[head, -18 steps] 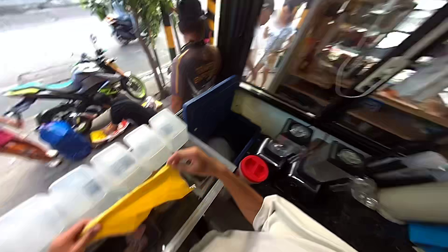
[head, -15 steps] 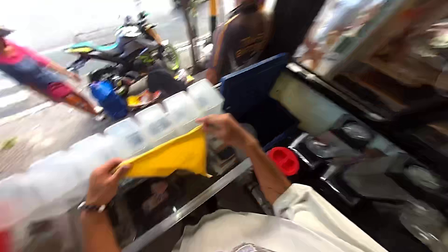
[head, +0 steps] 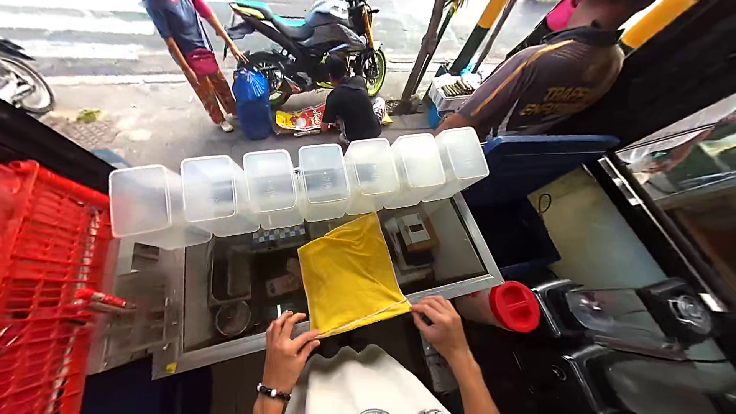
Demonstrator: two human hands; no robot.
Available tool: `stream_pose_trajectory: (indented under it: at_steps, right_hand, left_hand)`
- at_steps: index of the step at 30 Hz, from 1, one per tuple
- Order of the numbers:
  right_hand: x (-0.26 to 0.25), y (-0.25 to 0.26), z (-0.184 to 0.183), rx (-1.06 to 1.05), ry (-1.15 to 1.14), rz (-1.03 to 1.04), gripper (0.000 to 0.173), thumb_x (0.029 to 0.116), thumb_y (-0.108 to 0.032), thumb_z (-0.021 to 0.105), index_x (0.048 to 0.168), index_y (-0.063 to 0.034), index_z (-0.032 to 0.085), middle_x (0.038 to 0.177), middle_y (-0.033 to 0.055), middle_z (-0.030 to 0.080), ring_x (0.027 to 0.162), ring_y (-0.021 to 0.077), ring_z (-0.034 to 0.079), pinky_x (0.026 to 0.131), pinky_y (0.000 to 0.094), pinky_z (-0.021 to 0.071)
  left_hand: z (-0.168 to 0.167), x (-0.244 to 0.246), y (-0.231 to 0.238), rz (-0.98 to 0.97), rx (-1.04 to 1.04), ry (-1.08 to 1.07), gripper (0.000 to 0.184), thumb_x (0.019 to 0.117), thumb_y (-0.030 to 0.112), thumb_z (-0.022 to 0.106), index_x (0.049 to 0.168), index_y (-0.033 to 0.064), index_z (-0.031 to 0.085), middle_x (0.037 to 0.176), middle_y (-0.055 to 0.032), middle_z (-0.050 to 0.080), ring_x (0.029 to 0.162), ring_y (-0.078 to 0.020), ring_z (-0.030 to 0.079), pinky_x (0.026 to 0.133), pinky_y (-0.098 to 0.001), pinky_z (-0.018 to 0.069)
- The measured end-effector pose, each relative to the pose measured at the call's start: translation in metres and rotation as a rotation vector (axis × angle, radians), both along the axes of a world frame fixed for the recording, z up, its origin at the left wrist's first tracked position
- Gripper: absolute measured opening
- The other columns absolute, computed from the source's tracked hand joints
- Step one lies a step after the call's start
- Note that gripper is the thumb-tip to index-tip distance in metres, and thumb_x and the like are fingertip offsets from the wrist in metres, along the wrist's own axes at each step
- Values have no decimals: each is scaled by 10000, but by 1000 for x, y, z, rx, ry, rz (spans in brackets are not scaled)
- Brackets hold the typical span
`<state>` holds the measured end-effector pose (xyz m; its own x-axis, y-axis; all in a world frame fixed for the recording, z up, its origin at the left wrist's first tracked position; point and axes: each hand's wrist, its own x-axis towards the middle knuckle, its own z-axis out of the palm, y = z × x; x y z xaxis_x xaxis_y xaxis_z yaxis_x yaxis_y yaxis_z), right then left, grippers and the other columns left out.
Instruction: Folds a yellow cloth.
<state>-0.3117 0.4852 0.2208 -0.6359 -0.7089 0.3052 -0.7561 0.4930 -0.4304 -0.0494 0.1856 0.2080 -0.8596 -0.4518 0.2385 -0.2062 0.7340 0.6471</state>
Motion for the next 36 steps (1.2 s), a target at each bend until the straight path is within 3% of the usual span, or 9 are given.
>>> stream_pose_trajectory:
  at_steps: [3,6,10,13,19,24,29,34,36]
  right_hand:
    - [7,0,-15,70,-100,-11,195,883,-283,643,964,-205,802,1074,27,739,1123,272,651,933,518,520]
    - [-11,-34,12,-88,-279,-61,321,972,-300,555,1074,-89,776,1161,107,714,1164,275,628,1035,492,489]
    - [-35,-101,35,178,-274,-311,314,1036,-278,532,1155,-81,745,1128,122,727,1055,260,701,932,468,565]
    - [-23,-122,33,194,-269,-491,296,1019,-296,549,1158,-132,753,1107,90,734,1043,259,702,906,489,565]
    - [53,-91,14,-511,-521,-977,476,991,-167,616,1351,118,494,1254,293,601,1150,344,613,1007,460,516]
    - [80,-69,-15,-944,-1214,-1106,565,1058,-280,516,1536,-42,331,1430,229,506,1225,326,557,979,514,481]
    - [85,-74,-32,-880,-1265,-969,353,1018,-158,622,1318,-6,515,1090,149,638,874,206,655,739,378,573]
    - [84,-63,-9,-717,-1179,-855,191,999,-127,654,1117,23,645,936,119,717,783,166,697,695,327,595]
    - [79,-61,5,-762,-1150,-780,139,994,-81,636,1092,18,640,931,109,726,798,159,716,725,317,617]
  left_hand:
    - [-13,6,-3,2,29,-58,423,907,622,640,1090,277,803,1303,-62,684,1310,-343,541,1111,-614,348]
    - [6,-22,-38,73,92,-2,341,989,432,616,1097,156,785,1198,-86,715,1221,-318,606,1071,-584,408]
    - [22,-103,-96,95,60,-34,248,1011,199,599,1117,41,758,1180,-184,709,1183,-378,633,1037,-559,479]
    - [37,-174,-109,13,39,-284,338,1048,251,562,1279,31,674,1326,-223,625,1287,-410,552,1093,-585,419]
    - [25,-231,-84,-69,1,-560,500,984,331,615,1335,-24,614,1461,-331,470,1406,-506,399,1133,-662,341]
    - [64,-219,-119,-217,230,-662,392,1041,368,511,1203,34,637,1140,-223,683,1113,-398,654,927,-623,507]
    - [80,-190,-167,-183,225,-818,502,1010,432,595,1353,65,589,1266,-234,659,1222,-419,612,1034,-649,454]
    - [108,-119,-175,20,28,-1106,423,961,388,669,1251,81,693,1275,-248,663,1222,-463,602,994,-694,449]
    - [122,-100,-160,170,-23,-1102,543,929,391,723,1354,65,631,1364,-269,608,1289,-496,542,1039,-711,394]
